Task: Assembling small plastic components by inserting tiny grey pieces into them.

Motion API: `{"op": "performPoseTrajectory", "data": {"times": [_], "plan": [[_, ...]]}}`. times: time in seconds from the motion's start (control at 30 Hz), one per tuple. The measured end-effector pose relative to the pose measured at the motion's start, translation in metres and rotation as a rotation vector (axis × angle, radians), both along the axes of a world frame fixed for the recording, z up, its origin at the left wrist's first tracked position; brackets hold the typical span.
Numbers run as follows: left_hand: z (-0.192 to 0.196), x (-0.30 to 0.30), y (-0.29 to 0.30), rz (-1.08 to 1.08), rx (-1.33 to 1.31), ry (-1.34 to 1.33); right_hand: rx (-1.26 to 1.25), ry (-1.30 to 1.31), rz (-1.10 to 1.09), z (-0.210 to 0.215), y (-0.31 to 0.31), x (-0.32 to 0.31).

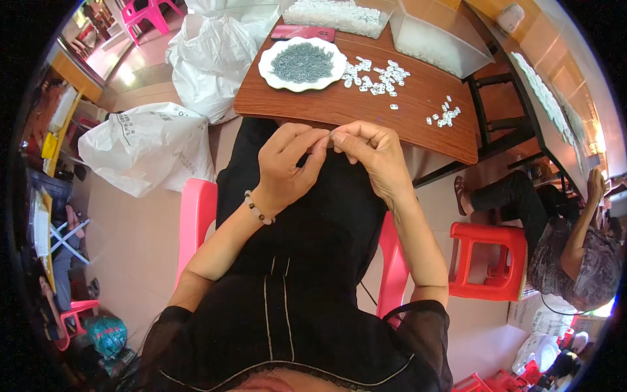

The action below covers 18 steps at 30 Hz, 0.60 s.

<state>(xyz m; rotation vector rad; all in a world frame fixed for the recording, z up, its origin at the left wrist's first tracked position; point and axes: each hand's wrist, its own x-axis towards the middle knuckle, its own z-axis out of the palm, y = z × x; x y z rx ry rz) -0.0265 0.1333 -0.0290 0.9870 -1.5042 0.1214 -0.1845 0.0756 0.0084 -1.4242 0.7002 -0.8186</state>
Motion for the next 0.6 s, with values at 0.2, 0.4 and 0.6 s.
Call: {"op": "performPoseTrajectory", "data": {"times": [0.2,0.4,0.6], "plan": [[-0.005,0.002,-0.005,0.003,-0.041,-0.048,0.149,-0.059,0.010,-0.006,-0.004,0.000],[-0.005,0.003,-0.006,0.011,-0.034,-0.055,0.158,-0.095,-0.012,-0.009,-0.002,0.003],[-0.005,0.002,-0.008,0.006,-0.035,-0.035,0.218,-0.108,0.007,-0.015,-0.009,0.003]]}}
